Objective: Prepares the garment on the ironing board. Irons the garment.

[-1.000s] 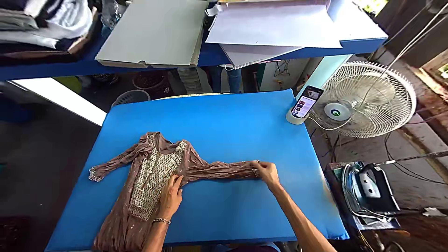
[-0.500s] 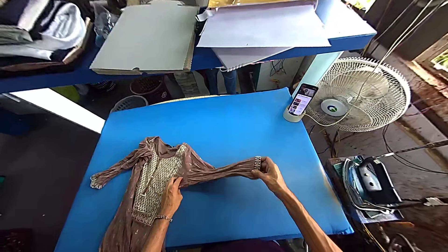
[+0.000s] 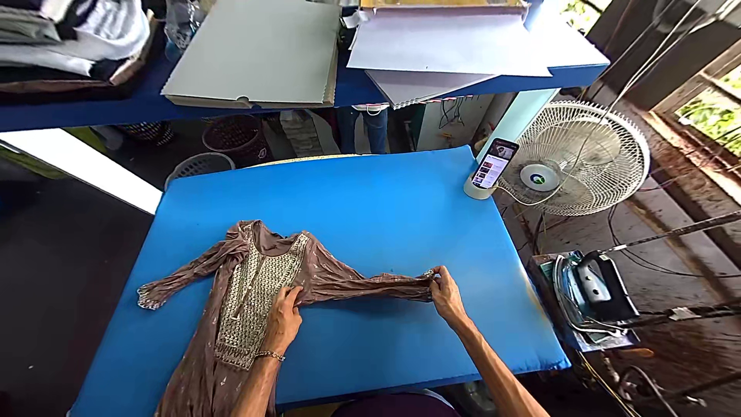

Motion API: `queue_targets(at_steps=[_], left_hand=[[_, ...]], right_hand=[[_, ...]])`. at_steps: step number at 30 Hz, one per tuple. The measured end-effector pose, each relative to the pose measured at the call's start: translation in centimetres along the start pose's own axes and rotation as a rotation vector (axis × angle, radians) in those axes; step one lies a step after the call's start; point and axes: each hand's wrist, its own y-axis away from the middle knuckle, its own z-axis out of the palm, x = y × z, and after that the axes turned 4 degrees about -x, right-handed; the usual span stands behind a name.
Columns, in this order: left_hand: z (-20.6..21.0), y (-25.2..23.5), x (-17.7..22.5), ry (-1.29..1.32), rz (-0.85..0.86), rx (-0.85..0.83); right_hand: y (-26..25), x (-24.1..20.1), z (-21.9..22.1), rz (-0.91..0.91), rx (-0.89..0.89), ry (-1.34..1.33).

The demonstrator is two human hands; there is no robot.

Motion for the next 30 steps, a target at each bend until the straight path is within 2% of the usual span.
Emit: queue_targets(at_steps=[3,6,10,16,18,20,22,24,27,30], left_hand=[[0.1,0.0,-0.1,0.002,0.011,0.010],[0.1,0.0,-0.1,-0.020,-0.013,-0.001],[-0.1,-0.2,0.5,-0.010,-0.042,-0.011],[-0.1,0.1,0.7,0.000,-0.068,-0.015],[-0.2,0.2,0.6,-0.026,-0.071,-0.012],[-0.3,0.3,0.5,-0.107,-0.070,-0.014],[-0.7,0.2,0.6,-0.148,-0.070,-0.013],[-1.0,0.8,0.3,-0.136,-0.075,-0.020],[-1.1,1.3,-0.7,-0.108,-0.025,-0.036],[-1.3,1.5,-1.0,-0.033,-0.007,-0.038]], right_hand=[[0.7,-2.6,-1.3,0.001,-0.075,-0.389],[0.8,-4.1,-2.2,-0.017,-0.071,-0.439],[-0.4,-1.3,-1.0,-0.117,0.074,-0.102],[-0.7,2.6,1.5,-0.191,-0.087,0.259],[-0.7,2.3,1.8,-0.208,-0.103,0.376],[-0.5,1.6,1.5,-0.260,-0.042,0.475],[0.1,0.0,0.3,-0.350,0.060,0.557],[1.5,-0.9,-0.7,-0.456,0.085,0.673],[4.9,-0.9,-1.4,-0.553,-0.022,0.783],[7.0,-2.5,-2.5,-0.445,-0.162,0.783]])
